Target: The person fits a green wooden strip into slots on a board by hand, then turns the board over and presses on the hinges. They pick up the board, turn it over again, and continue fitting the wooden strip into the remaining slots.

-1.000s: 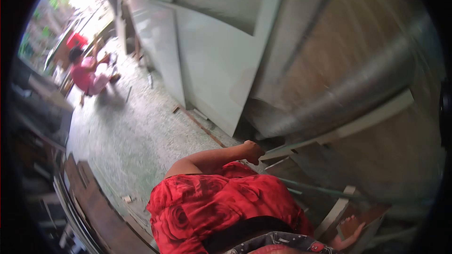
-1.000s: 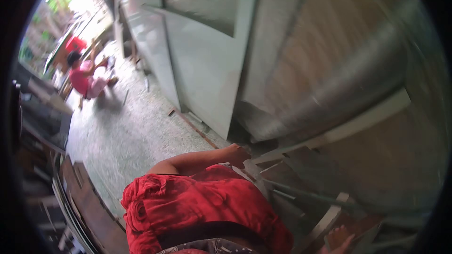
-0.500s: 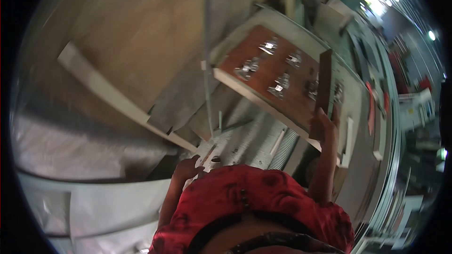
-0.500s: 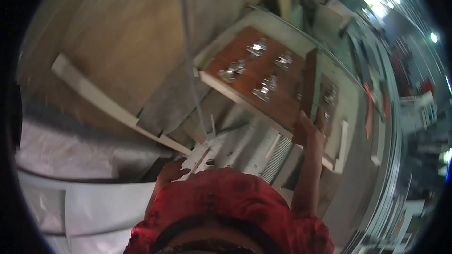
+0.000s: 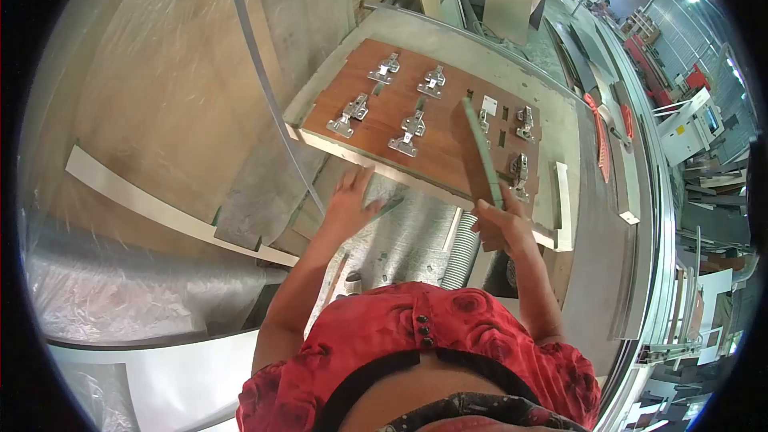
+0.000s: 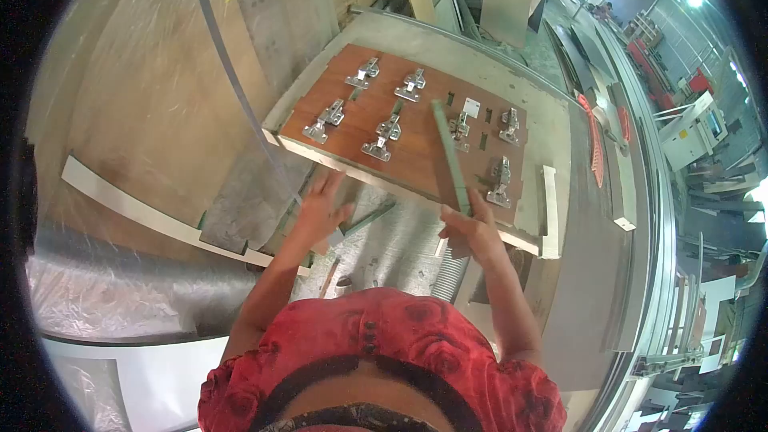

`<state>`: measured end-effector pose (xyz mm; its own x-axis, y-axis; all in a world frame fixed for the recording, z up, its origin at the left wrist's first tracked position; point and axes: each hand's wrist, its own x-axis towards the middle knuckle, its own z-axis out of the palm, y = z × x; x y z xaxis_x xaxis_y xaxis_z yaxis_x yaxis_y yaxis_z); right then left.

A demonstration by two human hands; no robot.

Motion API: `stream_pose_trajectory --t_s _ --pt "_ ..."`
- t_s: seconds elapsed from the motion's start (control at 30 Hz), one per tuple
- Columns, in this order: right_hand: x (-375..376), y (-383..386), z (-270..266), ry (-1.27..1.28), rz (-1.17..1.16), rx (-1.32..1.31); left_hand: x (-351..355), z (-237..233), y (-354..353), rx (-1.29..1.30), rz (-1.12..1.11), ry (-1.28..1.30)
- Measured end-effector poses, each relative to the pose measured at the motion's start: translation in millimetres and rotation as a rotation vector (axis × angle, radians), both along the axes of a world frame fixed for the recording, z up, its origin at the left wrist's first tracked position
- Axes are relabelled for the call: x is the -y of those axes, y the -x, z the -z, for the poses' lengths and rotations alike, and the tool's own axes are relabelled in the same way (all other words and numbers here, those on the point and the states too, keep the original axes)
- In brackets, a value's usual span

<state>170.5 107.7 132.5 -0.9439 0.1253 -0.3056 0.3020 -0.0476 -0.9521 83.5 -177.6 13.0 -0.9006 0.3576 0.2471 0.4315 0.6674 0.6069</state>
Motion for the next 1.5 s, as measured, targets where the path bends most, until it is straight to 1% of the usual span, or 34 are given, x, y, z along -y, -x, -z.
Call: stream_pose_trajectory --t_s 0.03,0.1,0.23,0.3,0.33,0.43,0.47,0.5,0.57,0.63,0.7,0.77,0.83,0.9,0.93,1.0,1.07,1.1,1.17,1.2,1.27,1.3,1.37,1.43,1.5 --pt "-2 2 4 -0.011 -0.038 0.045 -10 -3 14 -0.002 0.001 -0.001" --pt "-6 3 14 0.015 -0.043 0.041 -26 -4 40 -0.222 -0.013 -0.068" --pt "-10 9 29 0.023 -0.08 0.018 -51 6 77 -0.134 -0.047 -0.102" --pt "-12 13 44 -0.078 -0.102 0.074 -59 8 88 -0.165 -0.082 0.074" --pt "-14 16 49 -0.054 -0.152 0.128 -62 9 90 -0.165 -0.084 0.069" --pt "-19 19 49 -0.059 -0.166 0.107 -63 11 92 -0.097 -0.131 0.042" --pt "-21 21 45 0.018 -0.129 0.104 -64 12 90 -0.141 -0.136 0.032" --pt "-20 22 37 0.019 -0.134 0.107 -64 14 89 -0.187 -0.139 0.023" --pt "-19 27 25 0.012 -0.064 -0.022 -64 17 90 -0.187 -0.144 0.015" --pt "-22 34 25 0.028 -0.069 -0.009 -64 19 90 -0.19 -0.15 0.005" --pt "-24 42 31 0.01 -0.099 0.071 -64 19 89 -0.212 -0.141 0.009" --pt "-24 47 40 0.009 -0.119 0.079 -63 20 89 -0.234 -0.14 0.012" --pt "-21 54 34 0.007 -0.143 0.089 -62 18 89 -0.254 -0.143 0.015" --pt "-25 66 20 0.102 -0.009 0.142 -63 19 89 -0.239 -0.125 0.023" --pt "-33 73 21 0.071 -0.061 0.005 -62 22 89 -0.237 -0.127 0.022" --pt "-40 92 17 0.054 -0.032 -0.045 -63 25 91 -0.324 -0.136 0.024" --pt "-38 108 16 0.023 0.018 -0.139 -64 26 90 -0.317 -0.144 0.016" --pt "-38 114 16 0.021 0.013 -0.141 -64 25 89 -0.31 -0.15 0.011" --pt "-42 127 22 -0.023 -0.03 0.016 -64 23 89 -0.299 -0.148 0.006" --pt "-48 134 31 -0.025 -0.034 0.016 -64 22 88 -0.287 -0.142 0.003" --pt "-58 150 50 0.035 -0.079 0.113 -63 18 87 -0.268 -0.138 0.008" --pt "-56 154 44 0.033 -0.087 0.113 -63 17 87 -0.249 -0.132 0.014" --pt "-49 156 24 0.154 -0.039 0.058 -63 20 89 -0.271 -0.134 0.005" --pt "-44 160 9 0.119 -0.032 0.036 -63 22 89 -0.295 -0.131 -0.005" --pt "-43 169 7 0.082 -0.026 0.011 -63 24 90 -0.296 -0.123 -0.006"
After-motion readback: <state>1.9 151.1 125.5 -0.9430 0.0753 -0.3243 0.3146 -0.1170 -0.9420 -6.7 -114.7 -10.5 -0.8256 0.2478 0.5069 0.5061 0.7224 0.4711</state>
